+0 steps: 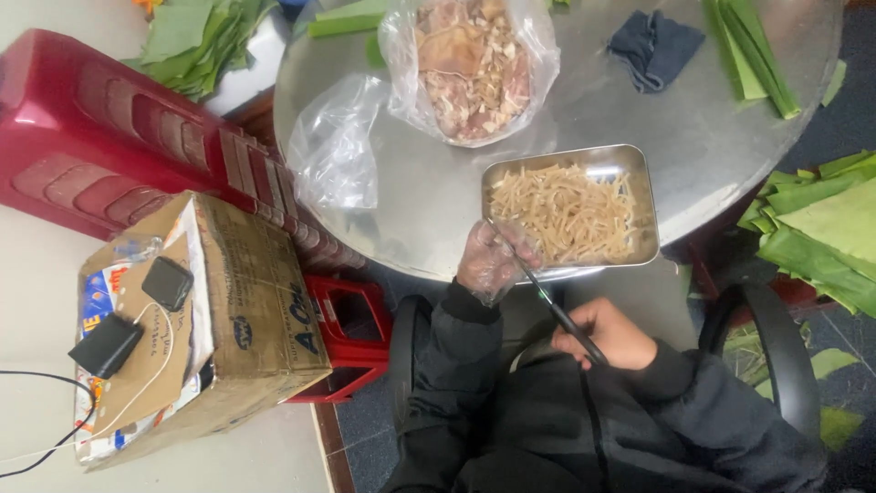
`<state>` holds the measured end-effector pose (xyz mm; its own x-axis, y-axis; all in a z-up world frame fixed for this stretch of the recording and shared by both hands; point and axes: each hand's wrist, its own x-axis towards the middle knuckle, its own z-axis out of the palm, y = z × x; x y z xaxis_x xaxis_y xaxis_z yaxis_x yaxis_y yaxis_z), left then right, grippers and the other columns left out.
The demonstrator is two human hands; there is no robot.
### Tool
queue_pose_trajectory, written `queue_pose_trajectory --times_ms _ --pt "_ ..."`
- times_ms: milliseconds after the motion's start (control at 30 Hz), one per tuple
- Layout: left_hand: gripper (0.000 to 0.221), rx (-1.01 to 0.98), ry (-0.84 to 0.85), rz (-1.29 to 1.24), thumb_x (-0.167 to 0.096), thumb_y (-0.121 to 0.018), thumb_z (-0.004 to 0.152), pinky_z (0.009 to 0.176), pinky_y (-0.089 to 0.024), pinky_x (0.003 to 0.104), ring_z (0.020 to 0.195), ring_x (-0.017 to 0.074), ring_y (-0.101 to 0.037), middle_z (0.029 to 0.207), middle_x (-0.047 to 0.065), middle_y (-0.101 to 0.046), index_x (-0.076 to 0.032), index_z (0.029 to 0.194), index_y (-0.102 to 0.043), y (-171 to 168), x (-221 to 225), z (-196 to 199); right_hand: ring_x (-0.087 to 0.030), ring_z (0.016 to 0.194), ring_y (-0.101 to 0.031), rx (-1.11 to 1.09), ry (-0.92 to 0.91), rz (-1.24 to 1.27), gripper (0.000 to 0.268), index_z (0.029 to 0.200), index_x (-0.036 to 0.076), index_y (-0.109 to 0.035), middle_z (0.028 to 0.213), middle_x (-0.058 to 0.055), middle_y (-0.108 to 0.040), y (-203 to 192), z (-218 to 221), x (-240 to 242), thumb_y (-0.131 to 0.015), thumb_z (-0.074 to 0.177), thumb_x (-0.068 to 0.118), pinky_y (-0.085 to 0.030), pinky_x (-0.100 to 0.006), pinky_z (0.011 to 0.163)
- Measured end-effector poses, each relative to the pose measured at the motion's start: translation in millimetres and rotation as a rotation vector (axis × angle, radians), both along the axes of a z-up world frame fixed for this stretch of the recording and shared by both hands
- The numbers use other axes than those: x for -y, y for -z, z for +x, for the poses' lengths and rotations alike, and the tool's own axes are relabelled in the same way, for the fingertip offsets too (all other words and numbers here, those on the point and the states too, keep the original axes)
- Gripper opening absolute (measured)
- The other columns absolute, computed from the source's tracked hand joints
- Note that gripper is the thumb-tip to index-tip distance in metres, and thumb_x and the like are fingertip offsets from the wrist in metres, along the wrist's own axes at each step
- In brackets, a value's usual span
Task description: A person uses scissors to cut strips of food material from a plastic bag into a metal tray on a production table.
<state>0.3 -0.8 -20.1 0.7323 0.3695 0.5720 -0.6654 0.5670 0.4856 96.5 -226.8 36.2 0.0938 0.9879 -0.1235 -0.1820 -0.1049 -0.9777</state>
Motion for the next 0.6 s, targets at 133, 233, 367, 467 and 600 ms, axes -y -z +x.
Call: queue_pose_trajectory --times_ms 133,233,367,467,600 --pt "0.015 0.006 0.031 -0.032 0.011 -0.065 0.090 0.073 -0.063 0.060 0.084 0.0524 -0.073 0.086 0.039 -0.064 0.013 0.102 -0.057 -12 9 3 -0.020 0.035 -0.066 0.000 -0.035 0.065 0.030 0.066 -0.002 -0.077 0.043 -0.013 -0.065 3 4 -6 -0.091 0.073 0.023 -0.053 -0.027 0.036" --pt "0.016 0.006 0.046 -0.059 0.012 -0.066 0.090 0.072 -0.062 0.062 0.084 0.0556 -0.072 0.085 0.042 -0.062 0.016 0.101 -0.056 -17 14 3 -0.018 0.038 -0.067 -0.005 -0.037 0.084 0.028 0.070 -0.003 -0.077 0.046 -0.012 -0.066 1 1 -8 -0.090 0.074 0.022 -0.054 -0.027 0.038" --pt "0.016 0.072 0.092 -0.066 0.014 -0.063 0.090 0.076 -0.059 0.067 0.088 0.0580 -0.071 0.086 0.043 -0.063 0.018 0.105 -0.057 -14 12 6 -0.018 0.034 -0.065 0.017 -0.022 0.055 0.028 0.064 0.000 -0.077 0.041 -0.011 -0.063 -1 -1 -7 -0.090 0.075 0.022 -0.050 -0.024 0.034" --pt "0.022 0.133 0.064 0.028 0.012 -0.064 0.091 0.081 -0.058 0.067 0.095 0.0571 -0.070 0.096 0.041 -0.063 0.011 0.112 -0.055 -2 7 7 -0.018 0.033 -0.064 0.023 0.009 0.038 0.026 0.064 0.000 -0.077 0.040 -0.011 -0.063 5 -2 -4 -0.090 0.074 0.020 -0.048 -0.023 0.033" --pt "0.020 0.281 0.090 0.016 0.004 -0.055 0.099 0.095 -0.055 0.065 0.117 0.0516 -0.063 0.128 0.034 -0.058 -0.007 0.116 -0.053 -6 7 15 -0.018 0.030 -0.061 0.030 0.070 0.003 0.026 0.062 -0.003 -0.076 0.038 -0.013 -0.060 -3 -4 -1 -0.089 0.075 0.015 -0.046 -0.024 0.031"
